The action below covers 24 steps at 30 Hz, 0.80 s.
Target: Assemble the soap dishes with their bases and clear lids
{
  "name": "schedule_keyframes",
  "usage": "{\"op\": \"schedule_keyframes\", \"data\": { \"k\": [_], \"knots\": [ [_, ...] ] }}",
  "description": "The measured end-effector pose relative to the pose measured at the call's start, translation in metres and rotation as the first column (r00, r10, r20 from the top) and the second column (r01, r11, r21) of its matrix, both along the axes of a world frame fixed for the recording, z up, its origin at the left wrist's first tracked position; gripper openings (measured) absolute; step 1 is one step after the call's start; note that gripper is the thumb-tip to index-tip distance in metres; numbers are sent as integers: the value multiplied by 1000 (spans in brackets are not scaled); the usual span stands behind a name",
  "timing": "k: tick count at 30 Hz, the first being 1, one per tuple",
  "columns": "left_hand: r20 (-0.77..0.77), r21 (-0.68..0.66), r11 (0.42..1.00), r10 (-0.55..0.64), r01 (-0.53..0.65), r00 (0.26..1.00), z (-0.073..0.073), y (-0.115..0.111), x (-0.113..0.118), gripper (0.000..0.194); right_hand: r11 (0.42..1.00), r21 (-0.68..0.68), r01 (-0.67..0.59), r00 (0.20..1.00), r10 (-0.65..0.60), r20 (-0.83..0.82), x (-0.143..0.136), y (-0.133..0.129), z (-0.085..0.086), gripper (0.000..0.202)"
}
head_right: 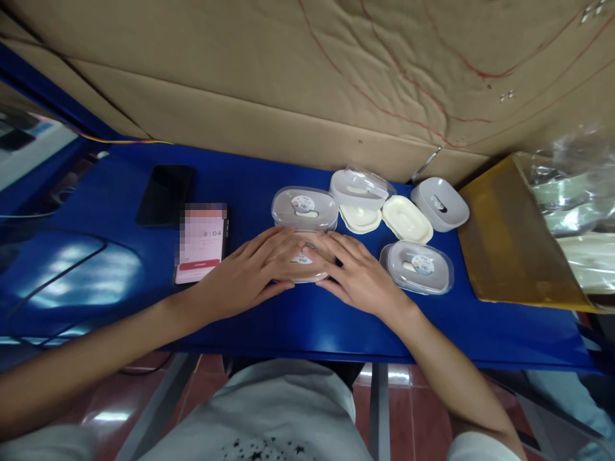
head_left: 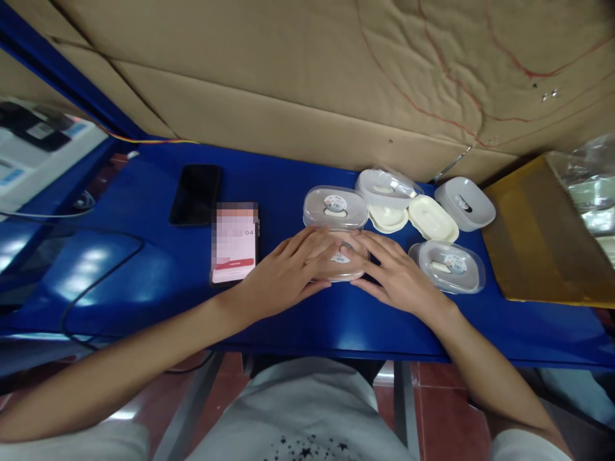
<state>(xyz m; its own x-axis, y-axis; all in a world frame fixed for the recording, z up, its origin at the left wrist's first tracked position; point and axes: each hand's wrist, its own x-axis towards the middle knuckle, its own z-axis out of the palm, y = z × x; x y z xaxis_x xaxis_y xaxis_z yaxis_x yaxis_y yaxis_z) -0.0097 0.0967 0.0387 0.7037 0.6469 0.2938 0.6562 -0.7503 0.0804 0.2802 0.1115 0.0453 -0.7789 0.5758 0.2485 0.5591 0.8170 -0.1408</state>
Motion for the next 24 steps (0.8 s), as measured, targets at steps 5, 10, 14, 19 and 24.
{"op": "schedule_keyframes", "data": {
  "k": [5,10,14,19,24],
  "knots": [
    [-19,-45,997,-68,68,997,10,14,-9,68,1000,5,3,1000,-3,-10,-2,0,-3,58],
    [106,-77,983,-160,168,981,6,23,-27,67,1000,-18,-4,1000,3,-16,0,1,-1,57],
    [172,-60,985,-147,159,974,-5,23,-34,56,1000,6,-8,1000,8,-8,-1,0,-5,56],
    [178,-19,989,-142,148,974,-3,21,-29,60,1000,-1,24,1000,-24,-20,-12,-3,-19,71],
    [142,25,999,-28,25,989,7,20,-30,56,994,-29,109,987,-112,-117,-10,3,-18,90]
  ]
}}
